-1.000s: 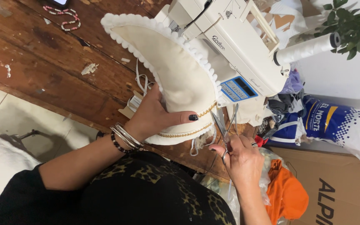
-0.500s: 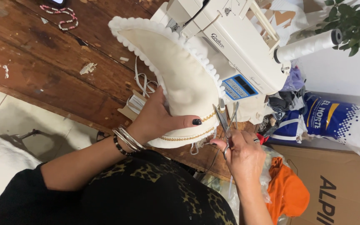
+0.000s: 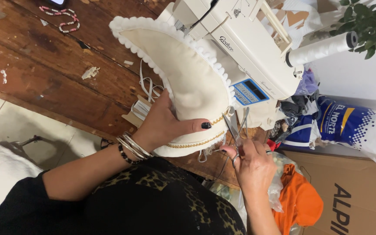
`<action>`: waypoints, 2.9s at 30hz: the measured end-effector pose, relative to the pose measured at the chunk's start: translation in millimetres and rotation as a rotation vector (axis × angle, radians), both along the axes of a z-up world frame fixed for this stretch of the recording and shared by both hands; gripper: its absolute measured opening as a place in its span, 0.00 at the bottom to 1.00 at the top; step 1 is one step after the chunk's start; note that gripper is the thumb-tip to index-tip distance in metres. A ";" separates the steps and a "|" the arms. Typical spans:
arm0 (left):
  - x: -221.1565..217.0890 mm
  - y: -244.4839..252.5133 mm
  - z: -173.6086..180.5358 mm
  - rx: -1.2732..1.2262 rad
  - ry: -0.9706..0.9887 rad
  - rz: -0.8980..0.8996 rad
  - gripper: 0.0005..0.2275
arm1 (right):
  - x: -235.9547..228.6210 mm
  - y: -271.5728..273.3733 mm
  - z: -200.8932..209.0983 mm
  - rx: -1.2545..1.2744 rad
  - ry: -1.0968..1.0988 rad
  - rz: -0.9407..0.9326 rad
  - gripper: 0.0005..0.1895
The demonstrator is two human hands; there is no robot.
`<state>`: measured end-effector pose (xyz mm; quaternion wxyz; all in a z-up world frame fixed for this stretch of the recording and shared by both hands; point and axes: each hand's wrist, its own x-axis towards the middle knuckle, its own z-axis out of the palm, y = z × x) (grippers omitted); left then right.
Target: Decorating a crescent-shaped pillow by attaching gold trim with a hot glue gun and trimming excess with scissors.
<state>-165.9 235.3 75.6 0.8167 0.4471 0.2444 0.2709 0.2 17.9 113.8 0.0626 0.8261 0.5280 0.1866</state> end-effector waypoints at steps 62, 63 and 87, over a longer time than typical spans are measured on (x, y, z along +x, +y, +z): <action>5.7 -13.0 14.3 0.000 0.044 -0.065 0.38 | 19.3 -10.7 1.6 0.092 0.066 0.049 0.29; 5.4 -12.8 16.8 0.002 0.043 -0.066 0.38 | 21.3 -12.5 0.2 0.094 0.065 0.048 0.29; 15.1 1.8 20.8 0.076 0.103 -0.236 0.40 | 14.4 36.1 -5.4 0.934 1.398 0.075 0.16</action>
